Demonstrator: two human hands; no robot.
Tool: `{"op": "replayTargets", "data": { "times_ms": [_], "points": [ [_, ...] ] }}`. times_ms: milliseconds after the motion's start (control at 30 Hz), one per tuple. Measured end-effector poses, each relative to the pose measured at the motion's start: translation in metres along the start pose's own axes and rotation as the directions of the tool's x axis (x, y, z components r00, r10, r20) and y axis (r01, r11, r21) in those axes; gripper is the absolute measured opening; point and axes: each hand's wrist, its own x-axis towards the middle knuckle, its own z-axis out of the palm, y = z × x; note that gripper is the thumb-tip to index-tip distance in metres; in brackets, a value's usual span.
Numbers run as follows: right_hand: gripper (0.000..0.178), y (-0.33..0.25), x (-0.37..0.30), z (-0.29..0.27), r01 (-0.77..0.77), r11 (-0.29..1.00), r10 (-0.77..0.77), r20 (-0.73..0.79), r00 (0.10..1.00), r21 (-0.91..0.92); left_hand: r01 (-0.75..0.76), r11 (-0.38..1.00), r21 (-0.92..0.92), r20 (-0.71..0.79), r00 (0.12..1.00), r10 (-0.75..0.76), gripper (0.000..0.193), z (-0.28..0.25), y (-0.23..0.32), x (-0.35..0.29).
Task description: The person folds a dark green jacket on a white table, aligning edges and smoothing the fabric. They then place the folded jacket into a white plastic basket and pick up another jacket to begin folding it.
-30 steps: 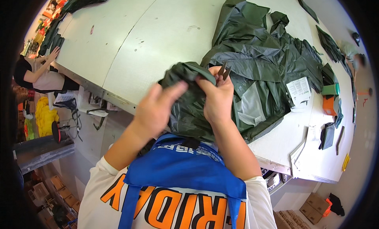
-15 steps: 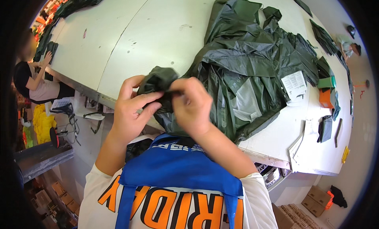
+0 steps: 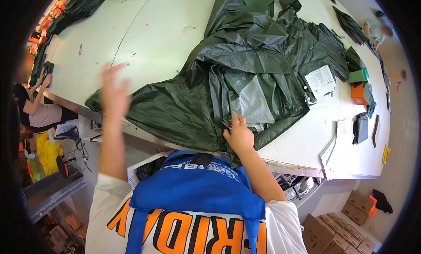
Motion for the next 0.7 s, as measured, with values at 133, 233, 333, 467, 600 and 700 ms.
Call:
{"op": "replayTargets", "data": {
  "times_ms": [133, 233, 333, 467, 600, 700],
  "points": [
    [0.048, 0.010, -0.010, -0.005, 0.126, 0.991, -0.126, -0.002, 0.992, -0.038, -0.558, 0.807, -0.193, 0.275, 0.759, 0.590, 0.052, 0.133, 0.115, 0.003],
    [0.046, 0.023, -0.024, -0.018, 0.104, 0.991, -0.096, 0.089, 0.991, -0.086, -0.554, 0.831, -0.043, 0.429, 0.741, 0.517, 0.039, 0.199, 0.131, 0.017],
    [0.041, 0.057, -0.044, -0.032, -0.063, 0.993, 0.069, 0.064, 0.996, -0.095, -0.303, 0.949, -0.089, 0.563, 0.771, 0.298, 0.020, 0.227, 0.124, 0.022],
    [0.035, 0.126, -0.074, -0.048, -0.265, 0.955, 0.273, 0.046, 0.961, -0.130, 0.428, 0.727, -0.538, 0.574, 0.817, -0.057, 0.031, 0.175, 0.083, 0.002],
    [0.035, 0.152, -0.091, -0.060, -0.280, 0.953, 0.289, 0.066, 0.955, -0.114, 0.947, 0.245, -0.207, 0.920, 0.274, -0.279, 0.044, 0.106, 0.019, -0.085],
    [0.038, 0.156, -0.096, -0.067, -0.290, 0.957, 0.290, 0.072, 0.954, -0.013, 0.933, -0.013, -0.361, 0.912, 0.350, -0.216, 0.046, 0.075, -0.023, -0.074]
  ]
}}
